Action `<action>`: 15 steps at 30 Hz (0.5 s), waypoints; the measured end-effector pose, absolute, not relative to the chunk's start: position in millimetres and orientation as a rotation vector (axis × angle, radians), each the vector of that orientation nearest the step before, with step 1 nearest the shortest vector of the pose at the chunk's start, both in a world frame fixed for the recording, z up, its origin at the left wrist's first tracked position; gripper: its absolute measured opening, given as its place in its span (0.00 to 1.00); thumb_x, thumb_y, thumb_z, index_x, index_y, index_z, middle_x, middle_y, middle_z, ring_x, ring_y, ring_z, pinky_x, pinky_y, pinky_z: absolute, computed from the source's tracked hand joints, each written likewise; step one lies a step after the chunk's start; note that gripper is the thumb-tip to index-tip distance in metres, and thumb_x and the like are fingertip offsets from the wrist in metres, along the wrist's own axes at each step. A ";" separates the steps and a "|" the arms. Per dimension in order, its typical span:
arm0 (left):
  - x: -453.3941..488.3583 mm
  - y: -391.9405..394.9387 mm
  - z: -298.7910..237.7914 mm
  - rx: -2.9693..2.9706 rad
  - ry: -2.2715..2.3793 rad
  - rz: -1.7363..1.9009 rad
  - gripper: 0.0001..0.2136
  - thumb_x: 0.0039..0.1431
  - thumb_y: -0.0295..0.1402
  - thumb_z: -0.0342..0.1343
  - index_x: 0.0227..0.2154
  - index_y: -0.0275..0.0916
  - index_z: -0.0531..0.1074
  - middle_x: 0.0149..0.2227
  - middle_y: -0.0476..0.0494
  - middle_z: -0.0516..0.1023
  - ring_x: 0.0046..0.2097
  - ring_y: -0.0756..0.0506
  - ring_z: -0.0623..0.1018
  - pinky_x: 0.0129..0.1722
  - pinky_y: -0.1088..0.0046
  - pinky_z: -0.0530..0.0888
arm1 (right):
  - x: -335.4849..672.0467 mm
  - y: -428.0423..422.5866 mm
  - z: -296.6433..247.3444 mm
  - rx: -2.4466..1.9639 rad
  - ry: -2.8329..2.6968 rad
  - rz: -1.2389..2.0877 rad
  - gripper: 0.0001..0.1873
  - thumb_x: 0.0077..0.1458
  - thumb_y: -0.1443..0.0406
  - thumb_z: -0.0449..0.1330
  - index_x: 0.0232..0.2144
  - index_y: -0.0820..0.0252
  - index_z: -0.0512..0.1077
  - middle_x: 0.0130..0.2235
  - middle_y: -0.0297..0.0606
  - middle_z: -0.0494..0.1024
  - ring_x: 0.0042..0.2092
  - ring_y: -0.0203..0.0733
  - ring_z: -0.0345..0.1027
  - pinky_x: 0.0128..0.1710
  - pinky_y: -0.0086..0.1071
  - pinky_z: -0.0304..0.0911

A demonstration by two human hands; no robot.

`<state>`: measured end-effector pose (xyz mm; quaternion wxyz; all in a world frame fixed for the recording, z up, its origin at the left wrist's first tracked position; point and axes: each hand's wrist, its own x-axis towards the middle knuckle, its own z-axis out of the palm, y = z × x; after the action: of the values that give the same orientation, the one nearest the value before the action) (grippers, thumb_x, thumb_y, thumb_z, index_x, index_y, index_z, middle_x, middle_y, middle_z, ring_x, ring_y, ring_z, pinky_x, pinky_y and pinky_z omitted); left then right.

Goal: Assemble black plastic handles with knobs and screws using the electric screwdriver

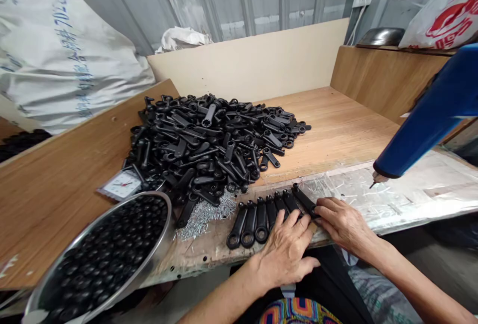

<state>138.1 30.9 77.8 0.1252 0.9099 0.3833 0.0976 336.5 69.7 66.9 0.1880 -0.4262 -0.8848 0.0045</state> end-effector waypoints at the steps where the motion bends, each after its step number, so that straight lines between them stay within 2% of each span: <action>1: 137.9 30.2 78.2 2.658 1.125 0.280 0.29 0.56 0.47 0.50 0.58 0.39 0.55 0.60 0.41 0.59 0.61 0.38 0.56 0.59 0.47 0.53 | 336.1 70.0 68.5 -1.206 -2.494 0.015 0.08 0.55 0.71 0.52 0.33 0.62 0.71 0.38 0.44 0.73 0.38 0.46 0.66 0.36 0.38 0.64; 7: 136.1 27.0 76.2 2.664 1.144 0.286 0.29 0.57 0.47 0.49 0.58 0.41 0.54 0.60 0.43 0.60 0.61 0.39 0.56 0.59 0.49 0.54 | 331.9 65.2 65.4 -1.254 -2.530 0.044 0.10 0.56 0.70 0.50 0.33 0.62 0.72 0.39 0.45 0.73 0.40 0.47 0.66 0.39 0.41 0.64; 11: 132.6 24.8 81.9 2.627 1.124 0.365 0.27 0.58 0.45 0.48 0.58 0.40 0.55 0.58 0.42 0.62 0.60 0.39 0.57 0.59 0.50 0.54 | 335.4 65.1 66.7 -1.185 -2.549 0.133 0.11 0.57 0.70 0.50 0.36 0.61 0.72 0.40 0.44 0.73 0.40 0.45 0.67 0.39 0.38 0.64; 13: 127.5 19.2 90.8 2.600 1.097 0.434 0.23 0.59 0.43 0.48 0.55 0.40 0.58 0.55 0.41 0.66 0.57 0.39 0.62 0.57 0.52 0.57 | 338.2 72.8 72.8 -1.136 -2.523 0.179 0.11 0.58 0.68 0.50 0.38 0.60 0.71 0.41 0.43 0.74 0.41 0.43 0.68 0.40 0.34 0.64; 15: 118.5 7.1 101.6 2.564 0.997 0.496 0.19 0.59 0.42 0.49 0.49 0.39 0.64 0.47 0.41 0.72 0.50 0.41 0.68 0.52 0.57 0.63 | 338.0 87.3 81.7 -1.183 -2.502 0.137 0.11 0.59 0.67 0.49 0.40 0.59 0.71 0.42 0.42 0.74 0.41 0.40 0.69 0.38 0.31 0.64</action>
<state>118.5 7.1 101.6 0.1722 0.9035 0.3514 0.1748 338.0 87.3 81.7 0.1840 -0.4197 -0.8875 0.0485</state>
